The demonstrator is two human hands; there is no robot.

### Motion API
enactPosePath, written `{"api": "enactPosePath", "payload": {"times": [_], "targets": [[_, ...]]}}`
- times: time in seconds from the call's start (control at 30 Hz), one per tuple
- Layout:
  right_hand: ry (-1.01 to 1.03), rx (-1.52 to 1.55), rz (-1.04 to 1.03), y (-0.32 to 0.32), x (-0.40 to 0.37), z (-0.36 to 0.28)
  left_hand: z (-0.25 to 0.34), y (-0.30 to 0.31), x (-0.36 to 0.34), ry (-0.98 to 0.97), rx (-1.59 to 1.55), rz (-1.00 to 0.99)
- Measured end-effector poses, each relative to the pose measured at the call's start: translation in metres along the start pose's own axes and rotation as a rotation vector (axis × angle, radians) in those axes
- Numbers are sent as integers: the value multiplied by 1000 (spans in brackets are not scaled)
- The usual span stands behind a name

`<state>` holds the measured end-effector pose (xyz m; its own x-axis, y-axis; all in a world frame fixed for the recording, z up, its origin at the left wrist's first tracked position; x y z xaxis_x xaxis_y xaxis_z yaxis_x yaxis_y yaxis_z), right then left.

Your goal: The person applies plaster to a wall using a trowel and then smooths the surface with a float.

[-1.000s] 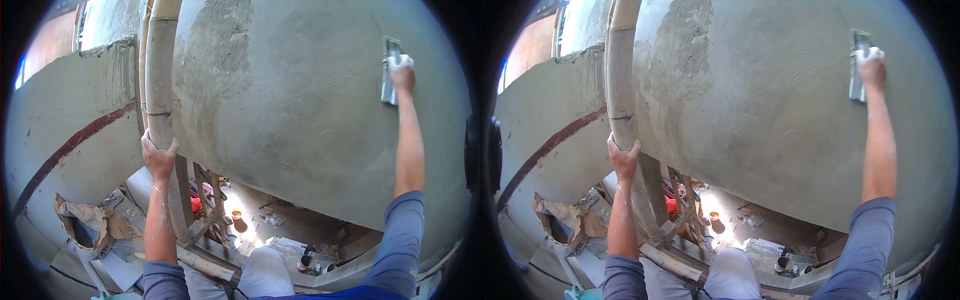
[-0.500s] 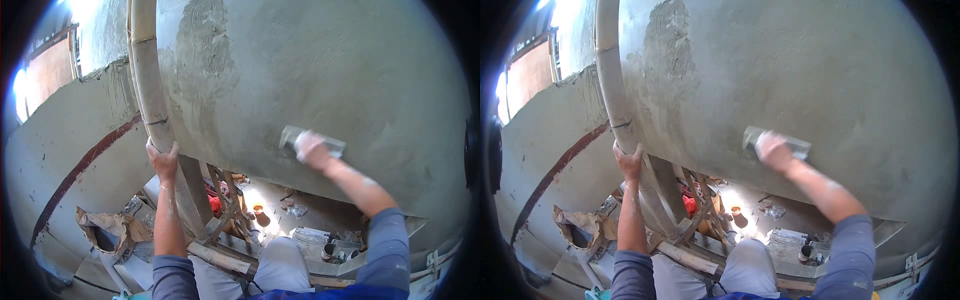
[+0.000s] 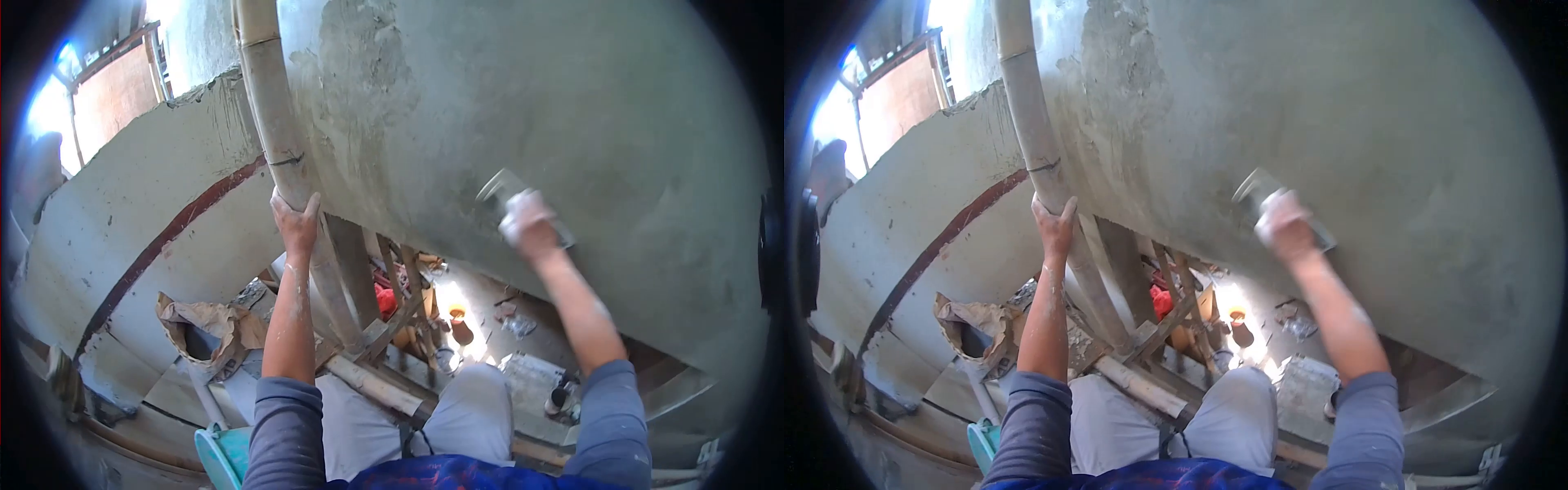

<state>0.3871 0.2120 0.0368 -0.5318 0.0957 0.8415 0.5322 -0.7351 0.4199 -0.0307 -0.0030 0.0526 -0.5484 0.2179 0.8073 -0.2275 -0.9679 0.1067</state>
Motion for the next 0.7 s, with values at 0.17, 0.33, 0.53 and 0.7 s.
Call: {"api": "enactPosePath", "payload": {"times": [0.17, 0.33, 0.53, 0.7], "targets": [[-40, 302, -410, -52, -93, -124, 12, 17, -10, -177, 320, -95], [-940, 1462, -576, -33, -140, -167, 29, 29, -113, -136, 112, -137], [-1616, 2383, -527, -56, -201, -226, 21, -41, -292, 753, -805, -1069], [-1183, 3149, -274, -18, -189, -259, 50, -49, -328, 978, -1178, -1170]]}}
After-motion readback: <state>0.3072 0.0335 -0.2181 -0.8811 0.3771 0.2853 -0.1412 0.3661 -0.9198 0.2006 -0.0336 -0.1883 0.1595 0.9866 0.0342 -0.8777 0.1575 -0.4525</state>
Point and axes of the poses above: each hand's wrist, its own x-axis towards the middle knuckle, its own y-axis out of the back of the hand, z = x × y, the point moved 6 cm from there along x, towards the middle knuckle, and after that the axes turned 5 degrees about -z, right-handed, at the moved point
